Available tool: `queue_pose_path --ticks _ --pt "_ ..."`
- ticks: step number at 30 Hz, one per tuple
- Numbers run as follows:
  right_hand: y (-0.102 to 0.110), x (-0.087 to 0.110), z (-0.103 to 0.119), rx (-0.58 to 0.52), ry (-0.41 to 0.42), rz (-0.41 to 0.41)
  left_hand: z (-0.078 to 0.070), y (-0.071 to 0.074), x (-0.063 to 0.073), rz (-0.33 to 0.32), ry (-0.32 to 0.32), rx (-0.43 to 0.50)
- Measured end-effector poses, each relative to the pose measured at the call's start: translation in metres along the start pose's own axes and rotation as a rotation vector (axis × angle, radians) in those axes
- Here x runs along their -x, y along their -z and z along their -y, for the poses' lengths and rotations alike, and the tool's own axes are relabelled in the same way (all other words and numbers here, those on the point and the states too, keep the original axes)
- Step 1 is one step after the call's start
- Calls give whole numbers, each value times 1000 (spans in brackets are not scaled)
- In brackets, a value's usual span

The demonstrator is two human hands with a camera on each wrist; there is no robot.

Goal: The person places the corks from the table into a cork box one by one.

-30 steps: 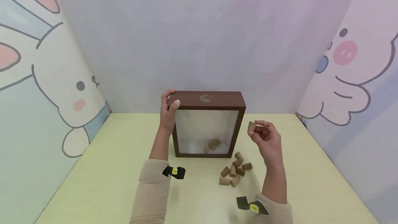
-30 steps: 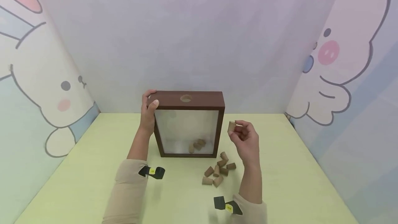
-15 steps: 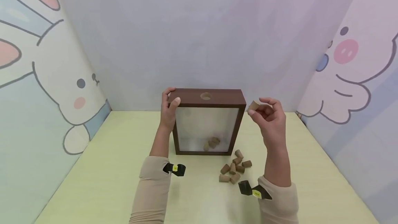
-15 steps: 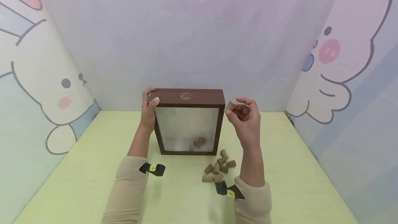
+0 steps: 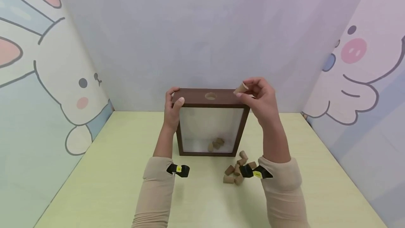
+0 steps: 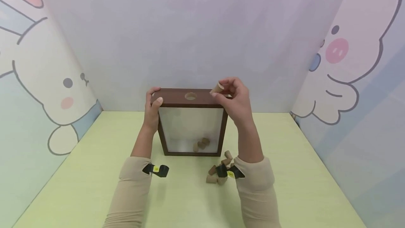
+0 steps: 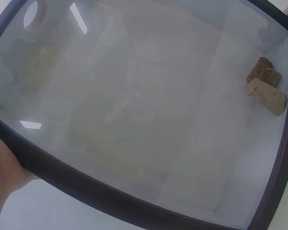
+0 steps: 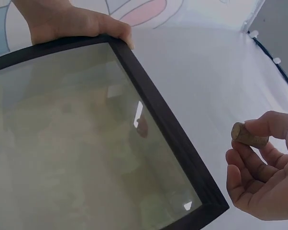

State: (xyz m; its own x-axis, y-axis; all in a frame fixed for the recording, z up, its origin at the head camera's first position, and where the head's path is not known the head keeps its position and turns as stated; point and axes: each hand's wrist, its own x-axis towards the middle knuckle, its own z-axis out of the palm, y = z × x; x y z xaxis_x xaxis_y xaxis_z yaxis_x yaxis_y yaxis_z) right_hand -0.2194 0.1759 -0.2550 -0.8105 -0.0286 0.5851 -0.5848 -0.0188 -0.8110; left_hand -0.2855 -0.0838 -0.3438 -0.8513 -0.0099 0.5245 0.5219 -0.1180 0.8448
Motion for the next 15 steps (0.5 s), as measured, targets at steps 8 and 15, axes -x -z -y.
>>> queue_pose_path --ticks 8,15 --pt "-20 -29 6 55 -174 163 0 0 1 2 15 -4" --pt "-39 -51 4 169 -324 272 0 2 1 9 9 7"
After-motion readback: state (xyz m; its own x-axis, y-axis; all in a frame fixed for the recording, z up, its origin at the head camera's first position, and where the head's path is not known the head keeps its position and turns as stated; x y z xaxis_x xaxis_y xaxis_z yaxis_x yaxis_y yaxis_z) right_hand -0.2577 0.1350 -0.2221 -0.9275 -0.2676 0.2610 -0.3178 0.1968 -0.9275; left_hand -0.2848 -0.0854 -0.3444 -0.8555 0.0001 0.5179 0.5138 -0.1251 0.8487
